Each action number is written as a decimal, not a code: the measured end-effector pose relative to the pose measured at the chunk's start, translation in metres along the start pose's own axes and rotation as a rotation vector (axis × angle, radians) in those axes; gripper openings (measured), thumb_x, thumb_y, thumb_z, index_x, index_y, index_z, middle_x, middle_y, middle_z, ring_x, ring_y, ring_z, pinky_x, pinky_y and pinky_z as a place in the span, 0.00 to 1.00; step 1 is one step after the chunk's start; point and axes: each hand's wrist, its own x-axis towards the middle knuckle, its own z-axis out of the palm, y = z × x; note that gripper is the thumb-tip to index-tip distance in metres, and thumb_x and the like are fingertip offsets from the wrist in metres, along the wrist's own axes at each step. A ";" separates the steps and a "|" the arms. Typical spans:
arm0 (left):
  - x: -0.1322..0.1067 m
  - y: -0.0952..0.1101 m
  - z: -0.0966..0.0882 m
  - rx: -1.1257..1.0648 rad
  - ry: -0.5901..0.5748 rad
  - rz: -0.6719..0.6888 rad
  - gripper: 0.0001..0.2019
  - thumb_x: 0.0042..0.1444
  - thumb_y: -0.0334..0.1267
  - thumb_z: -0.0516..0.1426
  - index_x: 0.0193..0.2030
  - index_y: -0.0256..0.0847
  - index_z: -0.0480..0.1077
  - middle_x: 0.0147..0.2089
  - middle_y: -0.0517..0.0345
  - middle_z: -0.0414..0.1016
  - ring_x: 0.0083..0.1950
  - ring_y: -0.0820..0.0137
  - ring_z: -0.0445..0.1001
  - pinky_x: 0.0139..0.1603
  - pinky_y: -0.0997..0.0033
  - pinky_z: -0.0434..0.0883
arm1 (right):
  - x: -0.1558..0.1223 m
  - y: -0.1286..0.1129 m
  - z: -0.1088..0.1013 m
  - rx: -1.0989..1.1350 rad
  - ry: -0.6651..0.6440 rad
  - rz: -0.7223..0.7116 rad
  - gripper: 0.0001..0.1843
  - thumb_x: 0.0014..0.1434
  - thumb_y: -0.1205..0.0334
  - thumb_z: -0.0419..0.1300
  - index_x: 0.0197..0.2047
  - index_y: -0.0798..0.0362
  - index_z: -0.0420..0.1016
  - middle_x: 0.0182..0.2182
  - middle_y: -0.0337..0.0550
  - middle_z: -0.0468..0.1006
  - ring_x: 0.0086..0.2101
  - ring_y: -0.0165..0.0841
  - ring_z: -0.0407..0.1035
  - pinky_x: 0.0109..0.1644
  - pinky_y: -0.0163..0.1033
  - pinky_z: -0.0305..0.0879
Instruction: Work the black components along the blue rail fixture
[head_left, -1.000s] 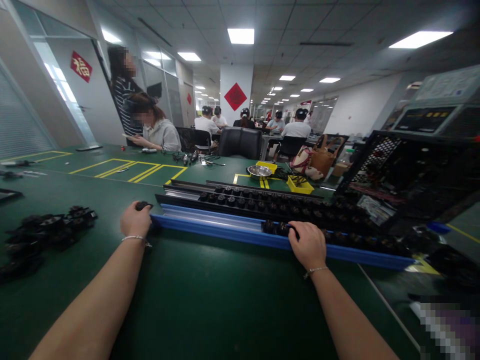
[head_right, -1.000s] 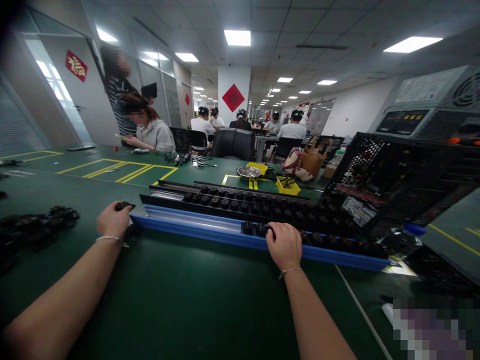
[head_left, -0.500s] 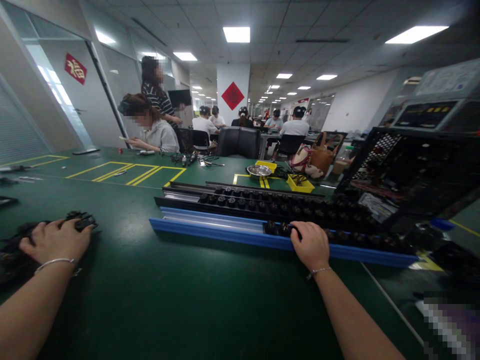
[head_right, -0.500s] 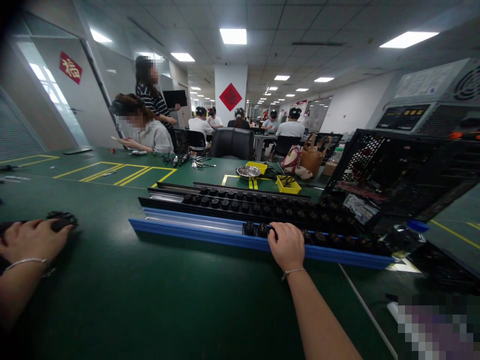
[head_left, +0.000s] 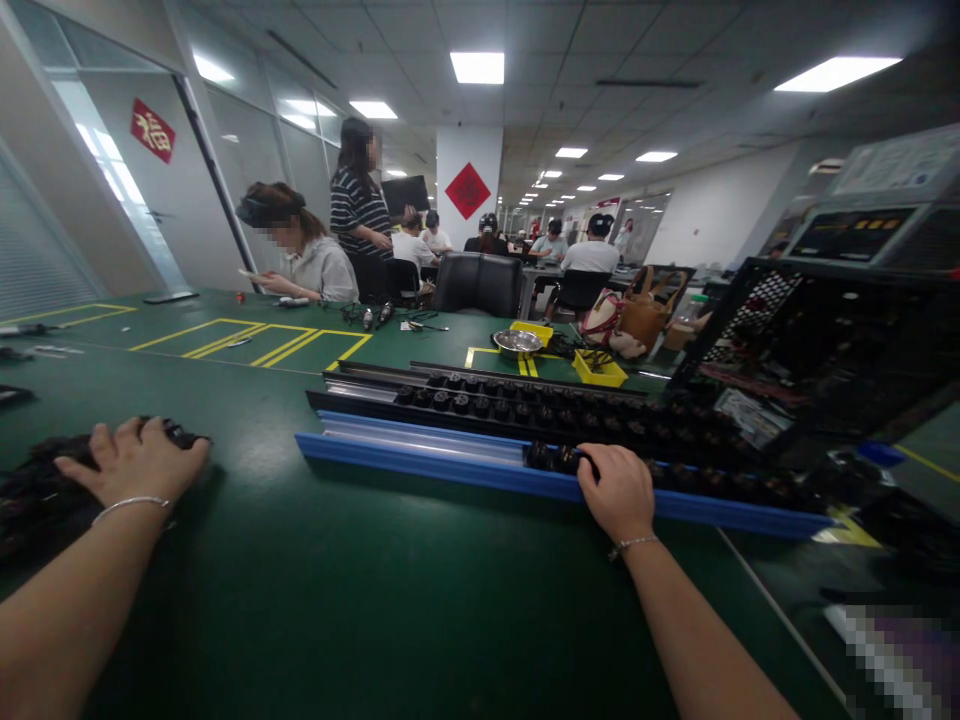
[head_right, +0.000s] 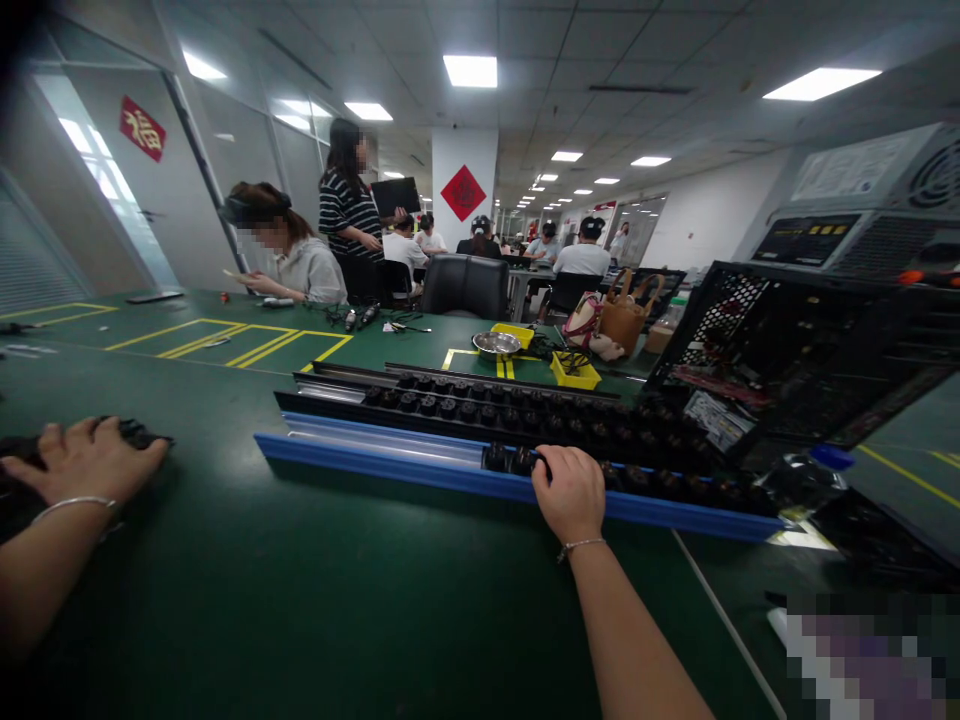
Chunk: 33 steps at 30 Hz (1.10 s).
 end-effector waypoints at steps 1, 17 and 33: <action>-0.003 0.009 -0.002 -0.054 0.048 -0.012 0.32 0.55 0.55 0.42 0.61 0.38 0.54 0.69 0.47 0.49 0.70 0.58 0.36 0.63 0.40 0.38 | 0.000 0.000 0.000 0.002 0.006 0.002 0.14 0.58 0.61 0.50 0.41 0.52 0.74 0.39 0.43 0.78 0.42 0.36 0.66 0.50 0.42 0.56; -0.236 0.262 -0.085 -0.694 0.007 1.150 0.23 0.59 0.47 0.50 0.60 0.45 0.59 0.65 0.53 0.59 0.69 0.63 0.47 0.67 0.52 0.47 | 0.001 -0.001 -0.001 0.021 -0.032 0.018 0.13 0.57 0.61 0.50 0.41 0.52 0.74 0.39 0.43 0.78 0.43 0.37 0.66 0.50 0.42 0.56; -0.289 0.299 -0.082 -0.723 -0.183 1.049 0.16 0.60 0.43 0.52 0.52 0.40 0.64 0.51 0.49 0.73 0.57 0.63 0.66 0.59 0.56 0.59 | 0.001 -0.001 0.000 0.048 -0.005 0.001 0.14 0.57 0.62 0.50 0.41 0.51 0.75 0.39 0.44 0.78 0.42 0.38 0.66 0.50 0.43 0.55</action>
